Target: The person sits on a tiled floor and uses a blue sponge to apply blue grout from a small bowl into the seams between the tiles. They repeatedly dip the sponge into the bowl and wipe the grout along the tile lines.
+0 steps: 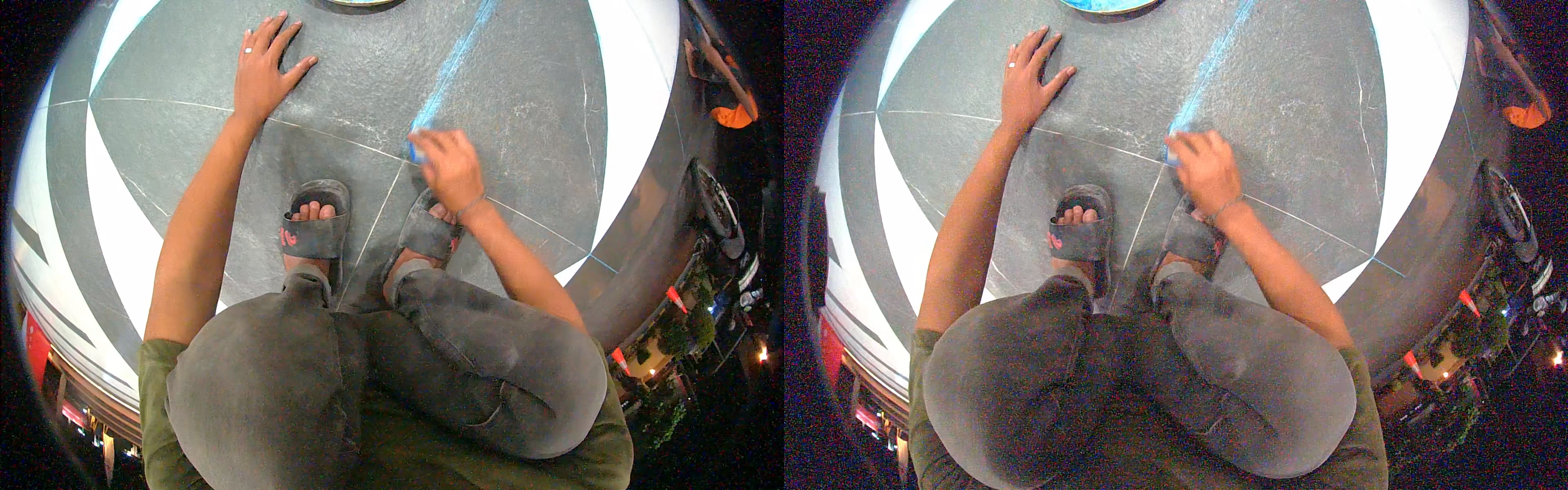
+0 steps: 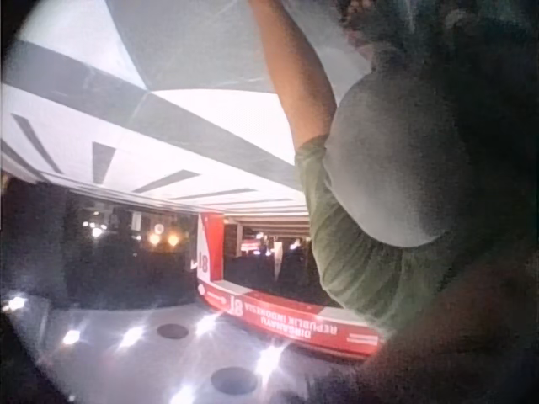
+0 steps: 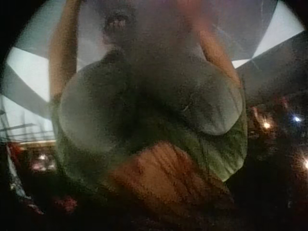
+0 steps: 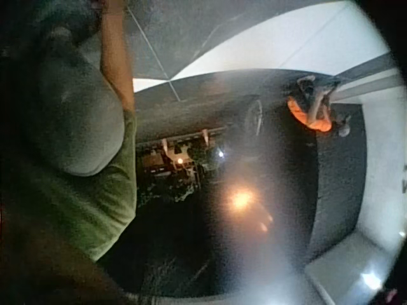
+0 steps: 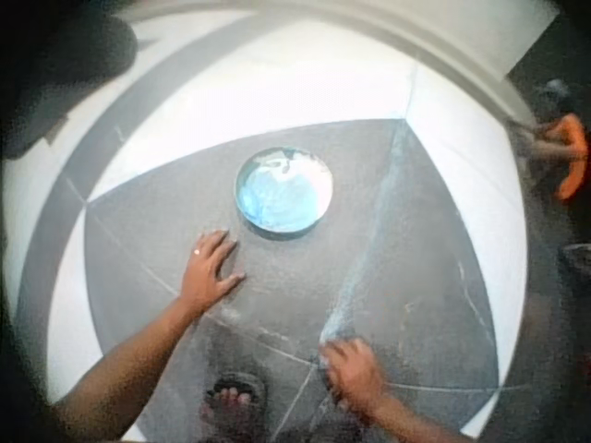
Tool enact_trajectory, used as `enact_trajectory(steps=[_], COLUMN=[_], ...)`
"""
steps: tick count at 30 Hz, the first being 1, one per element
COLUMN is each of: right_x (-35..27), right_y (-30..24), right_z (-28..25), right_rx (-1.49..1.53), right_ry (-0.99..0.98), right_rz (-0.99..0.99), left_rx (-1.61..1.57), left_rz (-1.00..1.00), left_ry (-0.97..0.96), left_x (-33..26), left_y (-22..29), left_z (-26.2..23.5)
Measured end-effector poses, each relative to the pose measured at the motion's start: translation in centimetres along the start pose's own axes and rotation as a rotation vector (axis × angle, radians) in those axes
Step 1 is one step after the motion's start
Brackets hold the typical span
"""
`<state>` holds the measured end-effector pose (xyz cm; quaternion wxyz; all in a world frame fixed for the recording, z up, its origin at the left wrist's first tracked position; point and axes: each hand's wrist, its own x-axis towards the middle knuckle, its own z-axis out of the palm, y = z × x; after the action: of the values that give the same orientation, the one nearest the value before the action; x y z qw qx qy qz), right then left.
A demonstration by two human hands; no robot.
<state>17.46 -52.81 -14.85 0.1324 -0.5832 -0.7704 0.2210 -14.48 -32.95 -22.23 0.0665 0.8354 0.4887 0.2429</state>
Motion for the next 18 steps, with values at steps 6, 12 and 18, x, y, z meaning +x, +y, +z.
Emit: enact_trajectory(steps=[6,12,18], right_x=[-3.2,-2.8,-2.6], right_y=[-3.7,-2.6,-3.4], right_z=[-0.4,0.0,-1.1], right_rx=[0.125,-0.203,0.038], right_ry=[-0.193,-0.084,-0.221], right_rz=[0.057,-0.050,0.112], left_rx=[0.000,-0.028,0.028], left_rz=[-0.009,0.010,-0.012], left_ry=[-0.002,-0.009,-0.045], left_x=[-0.3,0.0,-2.1], left_y=[0.7,0.7,0.4], left_z=[-0.4,-0.7,-1.0])
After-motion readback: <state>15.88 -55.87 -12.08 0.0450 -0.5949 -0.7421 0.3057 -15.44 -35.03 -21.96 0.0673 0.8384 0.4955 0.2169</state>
